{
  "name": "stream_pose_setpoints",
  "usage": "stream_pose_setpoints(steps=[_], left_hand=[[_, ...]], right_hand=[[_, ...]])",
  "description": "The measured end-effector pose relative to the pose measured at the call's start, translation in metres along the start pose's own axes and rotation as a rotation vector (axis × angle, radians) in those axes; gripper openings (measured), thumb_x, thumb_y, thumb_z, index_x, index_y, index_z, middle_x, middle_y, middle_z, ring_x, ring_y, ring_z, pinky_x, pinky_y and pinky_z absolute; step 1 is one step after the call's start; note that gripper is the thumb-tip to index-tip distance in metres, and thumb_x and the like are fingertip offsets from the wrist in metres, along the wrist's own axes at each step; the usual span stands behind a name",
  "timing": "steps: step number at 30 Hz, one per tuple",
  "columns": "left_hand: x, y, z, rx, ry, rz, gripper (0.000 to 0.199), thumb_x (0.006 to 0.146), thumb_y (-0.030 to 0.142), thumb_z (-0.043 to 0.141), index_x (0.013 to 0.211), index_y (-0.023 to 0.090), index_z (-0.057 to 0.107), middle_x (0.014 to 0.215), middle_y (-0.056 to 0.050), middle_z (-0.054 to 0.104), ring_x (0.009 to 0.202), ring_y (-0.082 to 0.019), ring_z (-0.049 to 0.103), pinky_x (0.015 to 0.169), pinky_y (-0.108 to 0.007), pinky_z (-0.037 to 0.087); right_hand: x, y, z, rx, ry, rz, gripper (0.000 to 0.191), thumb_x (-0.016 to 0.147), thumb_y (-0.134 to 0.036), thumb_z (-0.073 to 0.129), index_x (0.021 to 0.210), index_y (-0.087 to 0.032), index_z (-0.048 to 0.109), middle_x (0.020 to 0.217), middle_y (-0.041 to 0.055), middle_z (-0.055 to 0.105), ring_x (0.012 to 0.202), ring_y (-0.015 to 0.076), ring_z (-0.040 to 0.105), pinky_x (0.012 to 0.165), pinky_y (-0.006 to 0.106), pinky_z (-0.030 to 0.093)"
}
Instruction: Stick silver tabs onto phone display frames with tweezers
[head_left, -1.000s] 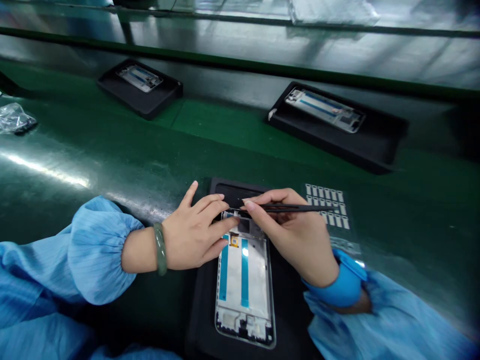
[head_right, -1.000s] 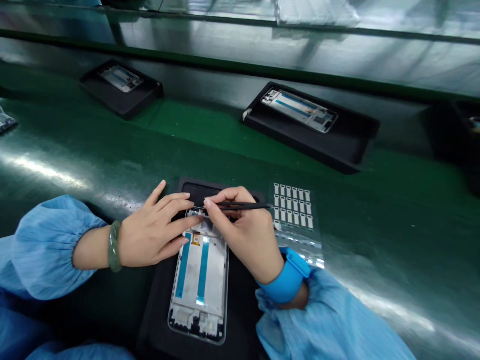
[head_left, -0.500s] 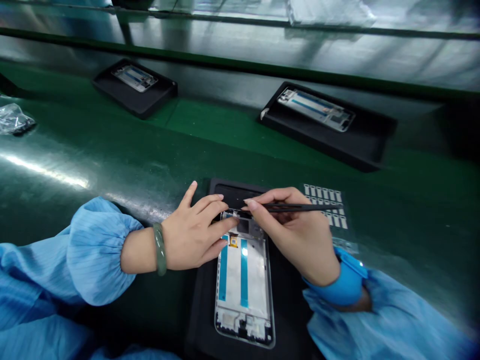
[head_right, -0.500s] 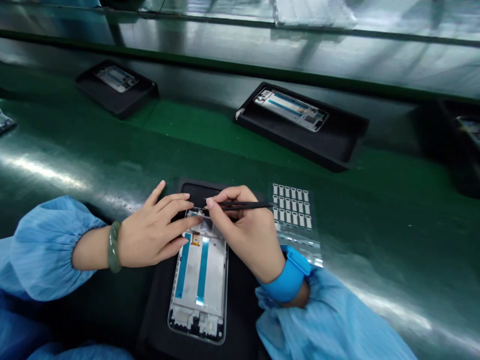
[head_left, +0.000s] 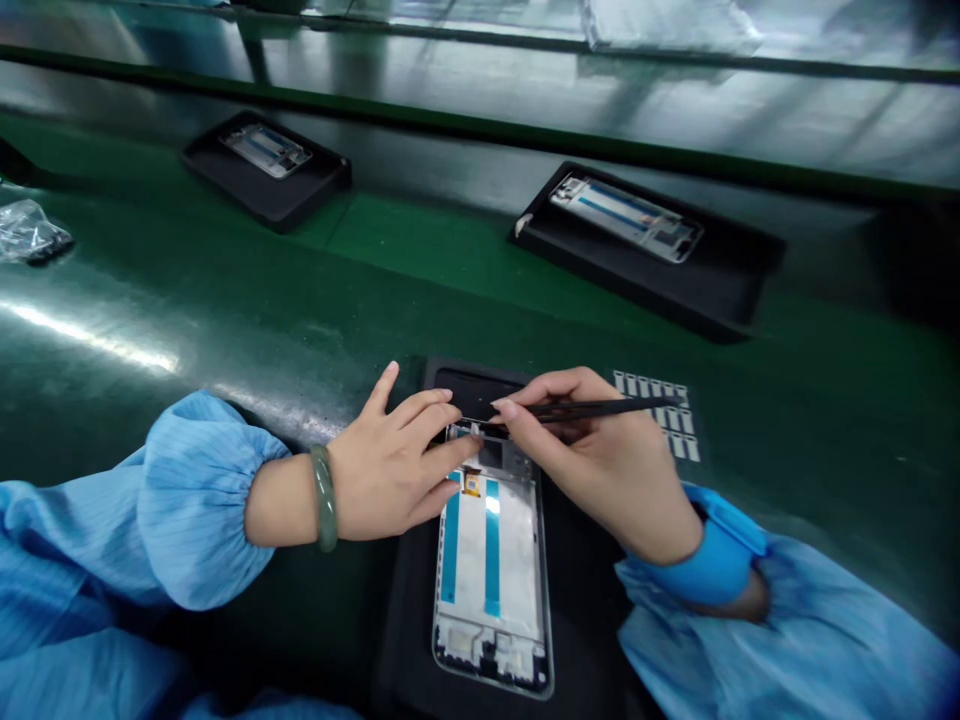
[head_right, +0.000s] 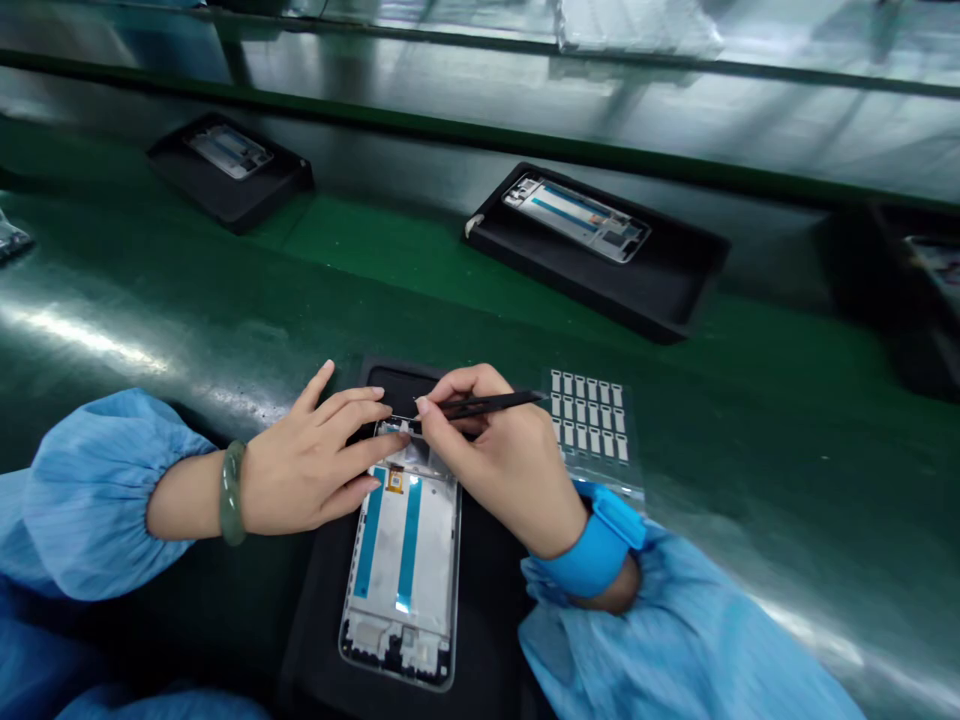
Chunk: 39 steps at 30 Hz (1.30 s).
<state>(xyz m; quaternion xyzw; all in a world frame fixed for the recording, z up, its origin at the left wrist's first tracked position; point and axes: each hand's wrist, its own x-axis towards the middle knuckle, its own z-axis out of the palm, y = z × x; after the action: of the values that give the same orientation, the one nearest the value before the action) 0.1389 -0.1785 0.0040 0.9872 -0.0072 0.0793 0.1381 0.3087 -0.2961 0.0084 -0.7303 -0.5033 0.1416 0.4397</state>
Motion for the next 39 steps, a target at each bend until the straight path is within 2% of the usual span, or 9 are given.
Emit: stream_pose_setpoints(steps=[4,10,16,23,31,34,39], left_hand=[[0.001,0.000,0.001,0.003,0.006,0.004,0.035,0.093,0.030,0.040,0.124,0.017,0.050,0.123,-0.013,0.052,0.127,-0.029,0.039,0.106,-0.067,0.017],[0.000,-0.001,0.002,0.009,0.013,0.006,0.036,0.092,0.031,0.040,0.125,0.018,0.049,0.124,-0.013,0.052,0.128,-0.028,0.038,0.106,-0.067,0.016],[-0.001,-0.001,0.003,0.018,0.030,0.010,0.036,0.093,0.031,0.039,0.124,0.017,0.050,0.122,-0.013,0.053,0.127,-0.029,0.039,0.106,-0.067,0.017],[0.000,0.000,0.003,0.024,0.030,0.009,0.036,0.093,0.030,0.039,0.125,0.017,0.049,0.122,-0.013,0.053,0.127,-0.029,0.039,0.105,-0.068,0.018],[0.000,0.001,0.001,0.014,0.013,0.006,0.035,0.093,0.030,0.040,0.124,0.017,0.050,0.123,-0.013,0.052,0.127,-0.028,0.039,0.106,-0.067,0.017],[-0.001,0.001,0.001,0.017,0.021,0.006,0.036,0.092,0.030,0.041,0.124,0.017,0.049,0.122,-0.013,0.053,0.127,-0.029,0.040,0.105,-0.068,0.018],[-0.001,0.000,0.001,0.017,0.034,0.015,0.035,0.093,0.030,0.040,0.123,0.016,0.050,0.121,-0.013,0.054,0.127,-0.029,0.040,0.104,-0.068,0.020]], right_hand=[[0.002,-0.001,-0.001,-0.036,-0.017,-0.045,0.008,0.083,-0.023,0.063,0.083,-0.021,0.055,0.071,-0.0030,0.060,0.054,0.0100,0.059,0.047,0.018,0.047],[0.006,-0.005,-0.002,-0.059,-0.029,-0.034,0.006,0.083,-0.023,0.061,0.082,-0.021,0.055,0.070,-0.0020,0.060,0.052,0.0108,0.059,0.045,0.019,0.047],[0.006,-0.007,-0.004,-0.091,-0.073,-0.105,0.003,0.084,-0.020,0.058,0.084,-0.020,0.055,0.074,-0.0015,0.063,0.062,0.0117,0.062,0.055,0.020,0.051],[0.001,-0.008,0.000,-0.147,-0.024,-0.147,0.006,0.083,-0.016,0.059,0.085,-0.020,0.055,0.075,-0.0025,0.061,0.063,0.0117,0.062,0.057,0.021,0.051],[-0.001,-0.002,0.003,-0.064,0.025,-0.039,0.008,0.084,-0.024,0.062,0.083,-0.021,0.055,0.072,-0.0025,0.061,0.058,0.0122,0.062,0.051,0.021,0.050],[0.001,-0.006,0.002,-0.105,-0.001,-0.087,0.004,0.084,-0.021,0.059,0.084,-0.021,0.054,0.073,-0.0020,0.061,0.061,0.0128,0.062,0.053,0.022,0.050],[0.002,-0.013,-0.001,-0.183,-0.118,-0.177,0.006,0.083,-0.016,0.054,0.084,-0.021,0.054,0.078,-0.0001,0.062,0.068,0.0163,0.063,0.062,0.028,0.050]])
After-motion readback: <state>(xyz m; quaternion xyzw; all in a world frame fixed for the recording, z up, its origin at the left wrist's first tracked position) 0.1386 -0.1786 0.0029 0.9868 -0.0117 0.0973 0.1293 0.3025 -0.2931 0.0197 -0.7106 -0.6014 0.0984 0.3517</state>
